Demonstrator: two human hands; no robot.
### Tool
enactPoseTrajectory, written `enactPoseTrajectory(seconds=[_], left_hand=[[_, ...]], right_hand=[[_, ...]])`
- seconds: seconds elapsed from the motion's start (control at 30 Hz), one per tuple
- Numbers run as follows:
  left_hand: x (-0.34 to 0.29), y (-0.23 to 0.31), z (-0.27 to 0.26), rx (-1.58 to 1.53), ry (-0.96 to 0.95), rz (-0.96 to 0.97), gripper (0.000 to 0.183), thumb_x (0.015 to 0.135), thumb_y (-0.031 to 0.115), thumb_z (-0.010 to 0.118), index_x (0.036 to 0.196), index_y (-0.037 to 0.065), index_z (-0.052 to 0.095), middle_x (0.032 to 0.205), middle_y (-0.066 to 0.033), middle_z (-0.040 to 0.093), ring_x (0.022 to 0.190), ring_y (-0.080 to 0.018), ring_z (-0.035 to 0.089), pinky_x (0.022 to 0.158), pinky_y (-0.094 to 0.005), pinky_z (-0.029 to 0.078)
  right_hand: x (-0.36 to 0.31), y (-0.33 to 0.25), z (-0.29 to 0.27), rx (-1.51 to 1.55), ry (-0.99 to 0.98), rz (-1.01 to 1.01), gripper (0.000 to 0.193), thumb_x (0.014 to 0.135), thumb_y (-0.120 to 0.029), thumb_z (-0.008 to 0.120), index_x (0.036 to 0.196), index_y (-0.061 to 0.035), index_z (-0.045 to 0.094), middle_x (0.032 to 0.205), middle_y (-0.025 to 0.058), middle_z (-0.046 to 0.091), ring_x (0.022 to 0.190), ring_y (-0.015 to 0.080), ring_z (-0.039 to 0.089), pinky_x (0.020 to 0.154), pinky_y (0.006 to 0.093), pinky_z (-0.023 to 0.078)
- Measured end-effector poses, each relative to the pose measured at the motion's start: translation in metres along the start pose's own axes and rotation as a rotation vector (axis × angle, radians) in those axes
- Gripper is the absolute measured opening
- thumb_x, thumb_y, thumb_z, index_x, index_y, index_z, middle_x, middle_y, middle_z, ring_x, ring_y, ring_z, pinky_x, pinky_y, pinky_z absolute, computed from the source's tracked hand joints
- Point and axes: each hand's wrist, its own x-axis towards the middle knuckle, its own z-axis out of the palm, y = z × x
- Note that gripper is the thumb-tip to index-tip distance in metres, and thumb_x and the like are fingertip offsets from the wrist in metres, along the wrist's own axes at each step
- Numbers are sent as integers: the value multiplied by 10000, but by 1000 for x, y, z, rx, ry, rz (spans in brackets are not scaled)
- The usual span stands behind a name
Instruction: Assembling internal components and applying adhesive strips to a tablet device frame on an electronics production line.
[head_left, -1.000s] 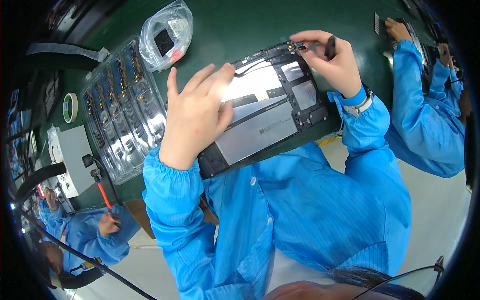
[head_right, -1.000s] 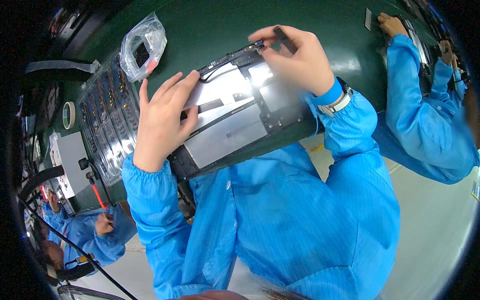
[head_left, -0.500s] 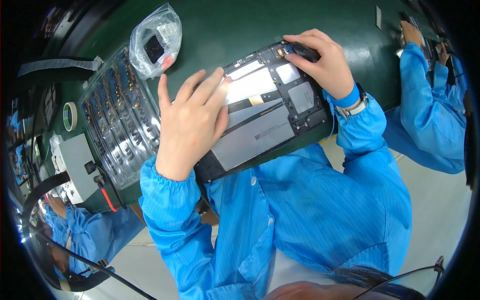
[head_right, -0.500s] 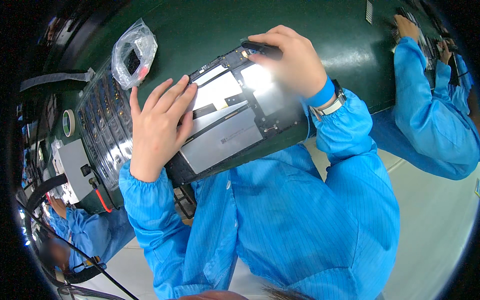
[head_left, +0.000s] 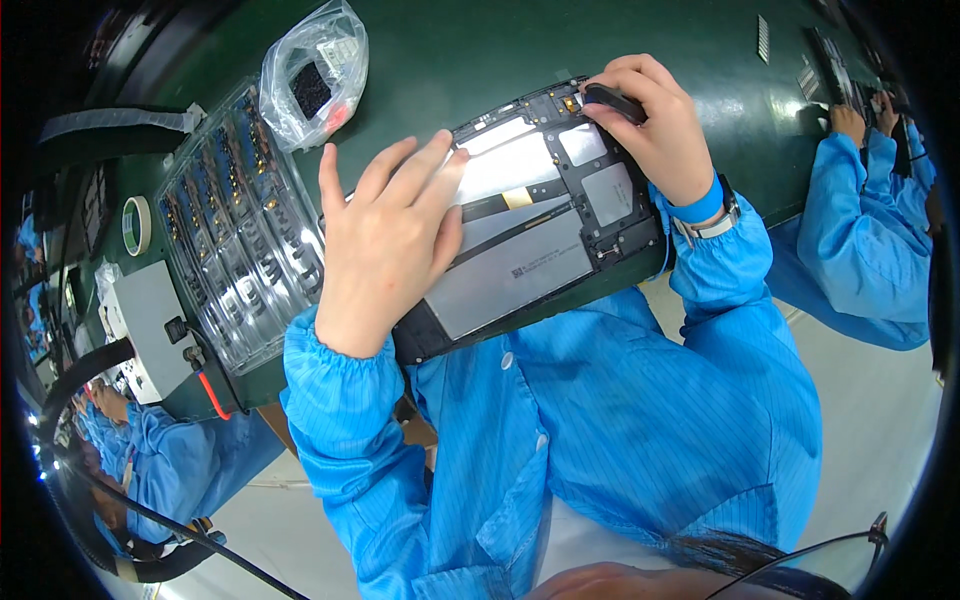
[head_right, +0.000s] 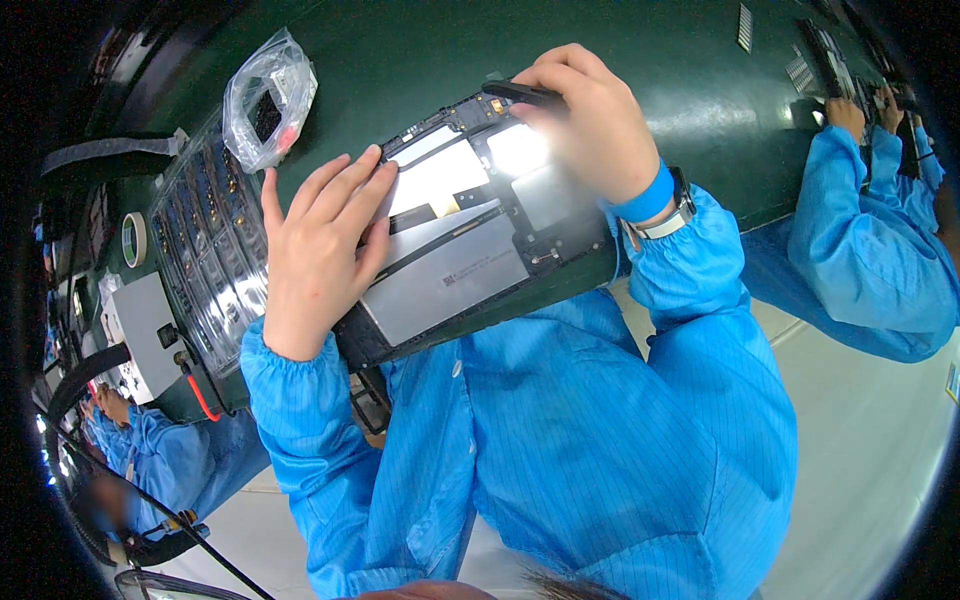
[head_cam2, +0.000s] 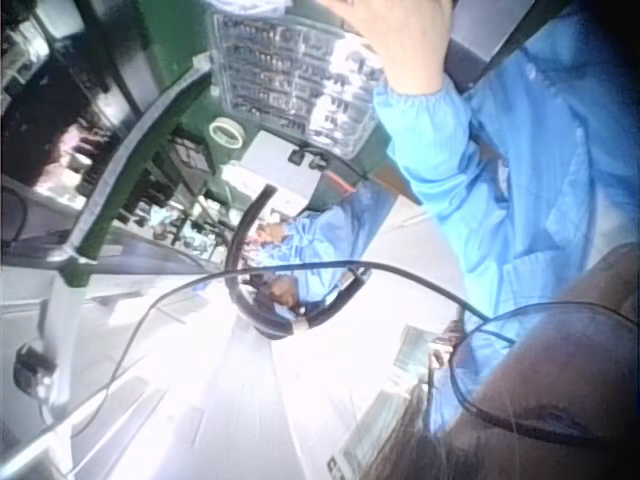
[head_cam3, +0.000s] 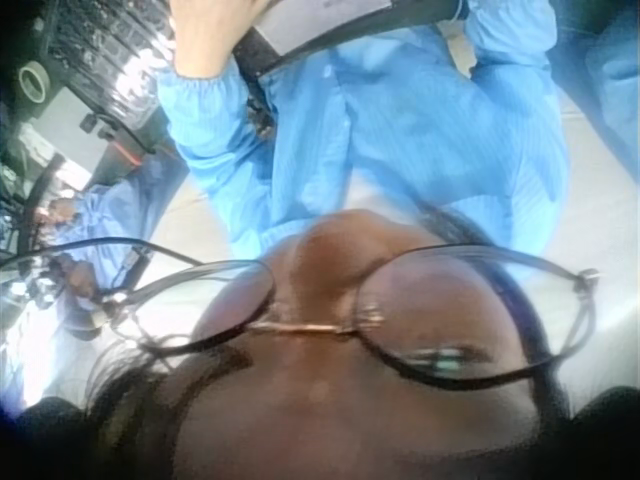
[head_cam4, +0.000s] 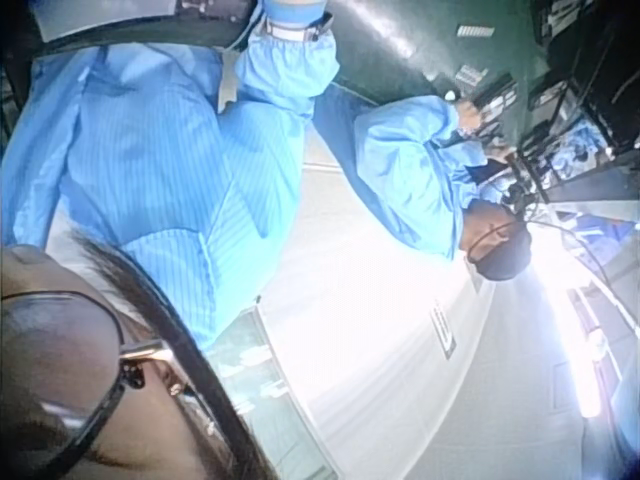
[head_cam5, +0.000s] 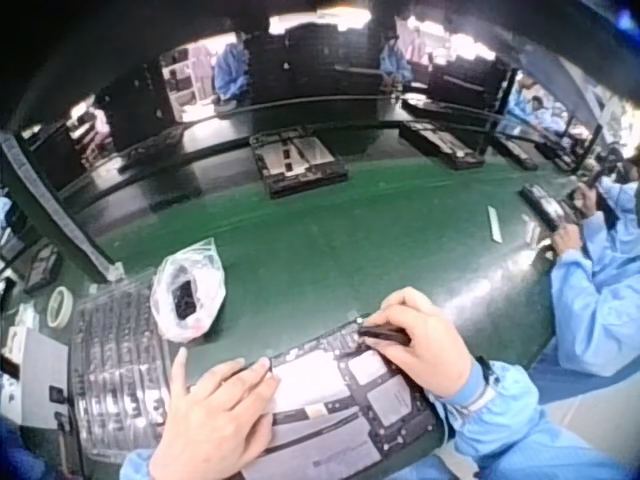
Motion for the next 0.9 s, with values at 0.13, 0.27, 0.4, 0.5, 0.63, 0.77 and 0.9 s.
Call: enactPoseTrajectory(seconds=[0.13, 0.27, 0.4, 0.5, 0.63, 0.77, 0.9], left_hand=[[-1, 1, 0, 2, -2, 1, 351, 728, 131, 605, 1076, 155, 577, 1152, 5, 541, 1069, -193, 494, 978, -579, 235], [-3, 1, 1, 10, -2, 4, 359, 726, 130, 607, 1083, 155, 578, 1155, 4, 540, 1067, -191, 494, 976, -582, 237], [-2, 2, 4, 11, 10, 6, 359, 727, 130, 607, 1084, 151, 579, 1153, 4, 541, 1064, -191, 494, 973, -584, 241], [-2, 2, 3, 22, 18, 1, 352, 728, 130, 606, 1078, 146, 582, 1146, 3, 545, 1054, -188, 499, 970, -585, 246], [-1, 1, 4, 31, 32, 3, 342, 724, 130, 607, 1065, 142, 588, 1135, 4, 549, 1036, -182, 507, 967, -584, 251], [0, 3, 5, 53, 13, -26, 353, 743, 130, 593, 1093, 170, 589, 1153, 14, 552, 1049, -180, 514, 987, -554, 229], [-1, 5, 6, 47, 45, -1, 343, 723, 164, 620, 1065, 151, 586, 1127, -5, 547, 1024, -179, 504, 966, -585, 244]], right_hand=[[-1, 0, 1, 3, 7, -65, 231, 715, -52, 641, 933, -25, 570, 883, 109, 551, 802, 267, 584, 709, 305, 473], [-5, -8, 5, 287, -36, 133, 247, 760, -21, 612, 990, -30, 525, 834, 98, 572, 797, 210, 608, 684, 284, 474], [-4, -5, 5, 580, -58, 175, 203, 801, -8, 586, 994, -34, 529, 825, 56, 583, 814, 131, 600, 681, 237, 479], [-1, -10, 4, 714, -95, 278, 207, 802, -19, 594, 1000, -31, 536, 831, 38, 572, 798, 119, 597, 693, 217, 480], [3, -9, 3, 737, -105, 283, 206, 810, -29, 589, 1010, -29, 541, 831, 41, 570, 785, 113, 594, 697, 223, 484], [3, -10, 2, 659, -108, 258, 198, 816, -44, 588, 1008, -26, 544, 835, 38, 572, 783, 107, 585, 702, 219, 474], [5, -4, 6, 520, -57, 163, 197, 807, -52, 599, 994, -24, 547, 821, 27, 570, 777, 99, 552, 726, 218, 453]])
